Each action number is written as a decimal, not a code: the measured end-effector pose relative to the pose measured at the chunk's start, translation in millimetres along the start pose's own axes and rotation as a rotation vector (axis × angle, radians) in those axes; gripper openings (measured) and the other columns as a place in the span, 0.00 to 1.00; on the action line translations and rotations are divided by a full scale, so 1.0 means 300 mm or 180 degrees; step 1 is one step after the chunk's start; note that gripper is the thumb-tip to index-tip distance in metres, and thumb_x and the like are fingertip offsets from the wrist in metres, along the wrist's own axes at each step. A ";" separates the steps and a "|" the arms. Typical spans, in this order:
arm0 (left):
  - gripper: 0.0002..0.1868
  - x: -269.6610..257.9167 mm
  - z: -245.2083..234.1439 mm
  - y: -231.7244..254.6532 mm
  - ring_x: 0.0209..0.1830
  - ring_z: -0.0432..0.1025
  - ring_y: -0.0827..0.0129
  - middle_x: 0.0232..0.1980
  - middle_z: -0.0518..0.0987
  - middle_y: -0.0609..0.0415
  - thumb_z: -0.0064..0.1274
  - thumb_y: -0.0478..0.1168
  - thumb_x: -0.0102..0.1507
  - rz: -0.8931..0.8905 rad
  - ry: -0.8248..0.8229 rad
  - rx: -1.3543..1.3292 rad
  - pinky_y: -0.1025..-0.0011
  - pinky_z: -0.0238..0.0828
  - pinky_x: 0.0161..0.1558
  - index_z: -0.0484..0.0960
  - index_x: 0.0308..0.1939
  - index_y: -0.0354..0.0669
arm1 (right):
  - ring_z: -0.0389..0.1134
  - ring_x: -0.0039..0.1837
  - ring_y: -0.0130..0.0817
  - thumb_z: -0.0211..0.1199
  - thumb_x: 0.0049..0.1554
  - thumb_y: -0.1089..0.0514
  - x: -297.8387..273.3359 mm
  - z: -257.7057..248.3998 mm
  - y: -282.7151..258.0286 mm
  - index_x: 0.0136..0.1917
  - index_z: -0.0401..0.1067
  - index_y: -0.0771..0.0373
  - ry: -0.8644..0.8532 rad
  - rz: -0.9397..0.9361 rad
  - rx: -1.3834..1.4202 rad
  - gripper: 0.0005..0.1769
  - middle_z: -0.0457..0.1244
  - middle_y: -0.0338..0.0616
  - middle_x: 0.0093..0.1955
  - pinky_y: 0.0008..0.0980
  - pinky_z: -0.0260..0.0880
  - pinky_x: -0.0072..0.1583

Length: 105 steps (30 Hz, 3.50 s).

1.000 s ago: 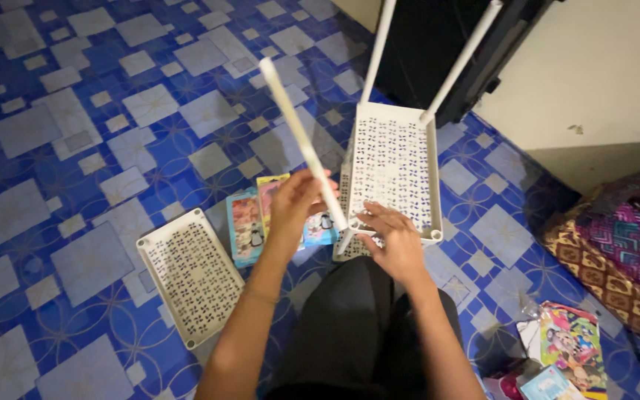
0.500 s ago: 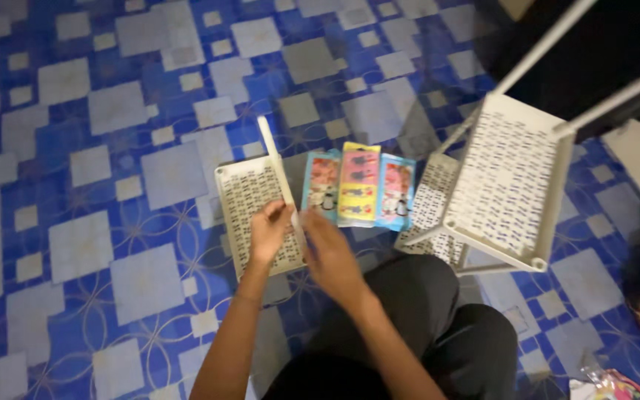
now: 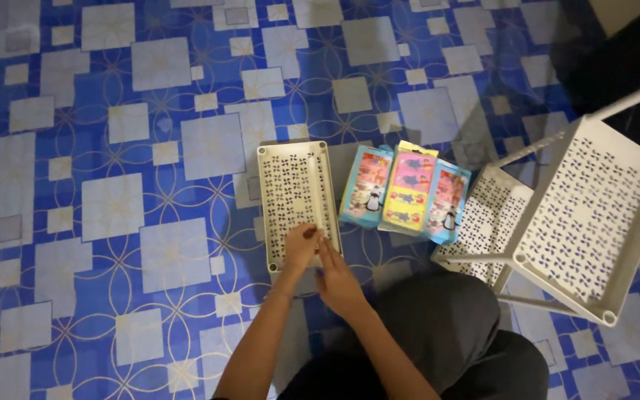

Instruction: The person sits on the floor and takes apart a small white plastic tiered shelf. They lift the top tray off the frame, detach the side poles from the trays, and set the separated shelves and poles on the floor.

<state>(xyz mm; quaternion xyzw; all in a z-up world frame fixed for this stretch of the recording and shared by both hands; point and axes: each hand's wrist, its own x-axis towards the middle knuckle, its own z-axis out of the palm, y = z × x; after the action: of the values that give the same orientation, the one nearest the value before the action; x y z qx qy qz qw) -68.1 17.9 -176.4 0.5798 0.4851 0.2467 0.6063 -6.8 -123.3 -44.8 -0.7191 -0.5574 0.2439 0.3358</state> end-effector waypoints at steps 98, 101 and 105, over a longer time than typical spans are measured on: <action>0.36 -0.778 1.167 0.866 0.79 0.42 0.33 0.79 0.49 0.31 0.55 0.44 0.64 0.3527 -0.0957 0.2203 0.36 0.37 0.71 0.61 0.74 0.44 | 0.49 0.82 0.45 0.63 0.60 0.62 -0.912 -1.388 0.752 0.79 0.51 0.61 0.4712 0.1574 0.1369 0.39 0.48 0.53 0.82 0.41 0.50 0.78; 0.23 -0.780 1.143 0.895 0.79 0.47 0.36 0.76 0.57 0.38 0.50 0.38 0.65 0.3612 -0.1217 0.2073 0.41 0.46 0.73 0.73 0.66 0.46 | 0.47 0.84 0.47 0.61 0.60 0.66 -0.931 -1.513 0.793 0.81 0.51 0.62 0.4350 0.1149 0.0851 0.39 0.48 0.56 0.83 0.43 0.50 0.78; 0.12 -0.715 1.123 0.907 0.76 0.51 0.35 0.73 0.63 0.39 0.49 0.35 0.66 0.3741 -0.1568 0.1530 0.46 0.52 0.71 0.82 0.53 0.41 | 0.55 0.79 0.43 0.59 0.59 0.66 -0.939 -1.543 0.818 0.79 0.52 0.60 0.3952 0.1108 0.1020 0.37 0.53 0.52 0.78 0.43 0.66 0.70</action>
<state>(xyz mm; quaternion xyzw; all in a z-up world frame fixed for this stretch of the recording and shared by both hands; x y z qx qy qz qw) 210.7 -267.2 96.6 0.9049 -0.0213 0.2813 0.3187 412.3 -530.5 66.7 -0.7467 -0.0929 -0.0851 0.6531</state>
